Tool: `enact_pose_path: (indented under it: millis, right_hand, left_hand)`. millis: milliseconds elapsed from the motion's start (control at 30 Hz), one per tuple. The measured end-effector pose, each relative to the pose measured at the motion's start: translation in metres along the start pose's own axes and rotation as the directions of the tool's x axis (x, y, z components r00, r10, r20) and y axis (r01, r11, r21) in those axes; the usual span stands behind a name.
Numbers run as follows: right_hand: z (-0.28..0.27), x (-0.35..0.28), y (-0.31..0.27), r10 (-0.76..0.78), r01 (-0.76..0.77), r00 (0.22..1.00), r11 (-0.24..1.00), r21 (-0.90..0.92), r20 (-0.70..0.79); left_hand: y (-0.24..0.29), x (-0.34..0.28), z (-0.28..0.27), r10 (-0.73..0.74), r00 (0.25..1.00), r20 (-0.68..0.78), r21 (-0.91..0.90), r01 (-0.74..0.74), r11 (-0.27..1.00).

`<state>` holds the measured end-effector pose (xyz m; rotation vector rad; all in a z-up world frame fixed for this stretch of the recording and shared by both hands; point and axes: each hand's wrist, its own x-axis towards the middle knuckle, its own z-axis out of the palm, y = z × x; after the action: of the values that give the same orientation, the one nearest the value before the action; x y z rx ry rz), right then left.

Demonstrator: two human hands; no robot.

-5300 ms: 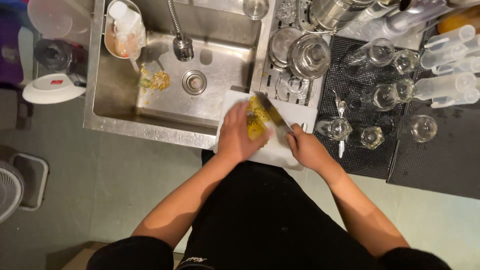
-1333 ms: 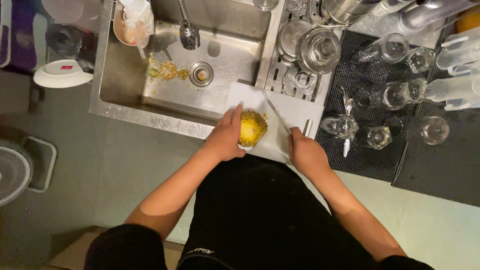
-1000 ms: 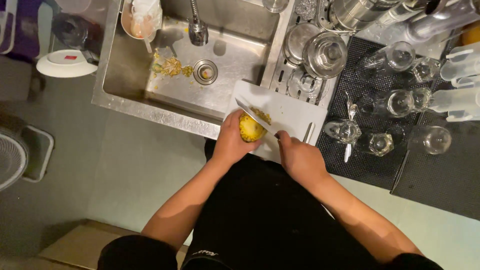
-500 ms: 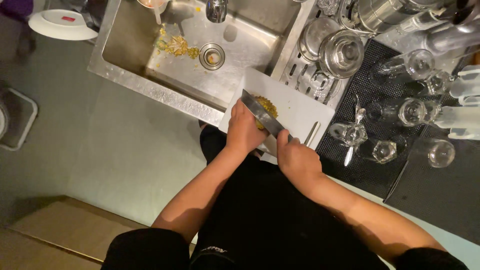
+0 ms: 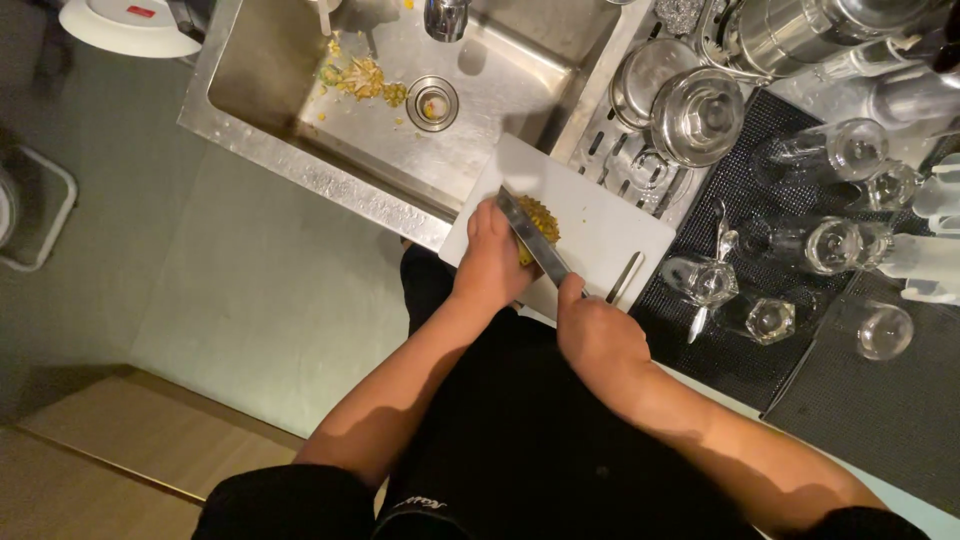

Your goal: The person holds a whole pineapple at a sink, places it on a cutting board, and cuts off the top with a knife. They then peel the skin off the pineapple in strips over the sink, letting the rind fall into the basin, and trim the remaining eyes from the fruit.

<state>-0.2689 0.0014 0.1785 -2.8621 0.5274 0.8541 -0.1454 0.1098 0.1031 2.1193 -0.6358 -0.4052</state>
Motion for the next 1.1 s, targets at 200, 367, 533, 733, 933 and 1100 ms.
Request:
enact_pose_path:
  millis: [200,367,533,733,933,1100]
  right_hand:
    - [0.025,0.03,-0.002,-0.051,0.058,0.99,0.997,0.051,-0.129]
    - [0.002,0.021,-0.001,-0.038,0.038,0.999,0.997,0.061,-0.011]
    - [0.017,0.042,0.006,-0.072,0.076,0.996,0.991,0.114,-0.043]
    - [-0.007,0.034,0.017,-0.124,0.125,0.992,0.97,0.207,-0.017]
    - [-0.024,0.029,0.019,-0.106,0.081,0.988,0.974,0.21,0.114]
    - [-0.01,0.058,0.017,-0.142,0.146,0.989,0.949,0.281,-0.035]
  left_hand:
    - [-0.019,-0.006,0.015,-0.005,1.0,0.03,0.107,0.002,0.994]
    - [-0.003,-0.002,0.001,-0.036,0.991,0.126,0.194,0.011,0.981]
    - [0.0,0.0,-0.002,0.023,0.999,0.033,0.118,-0.027,0.993]
    - [0.011,0.003,-0.008,-0.063,0.995,0.076,0.143,0.052,0.988]
    - [0.017,0.003,-0.009,-0.099,0.992,0.083,0.121,0.088,0.989]
    - [0.012,-0.001,-0.006,0.01,1.0,0.005,0.157,-0.011,0.988]
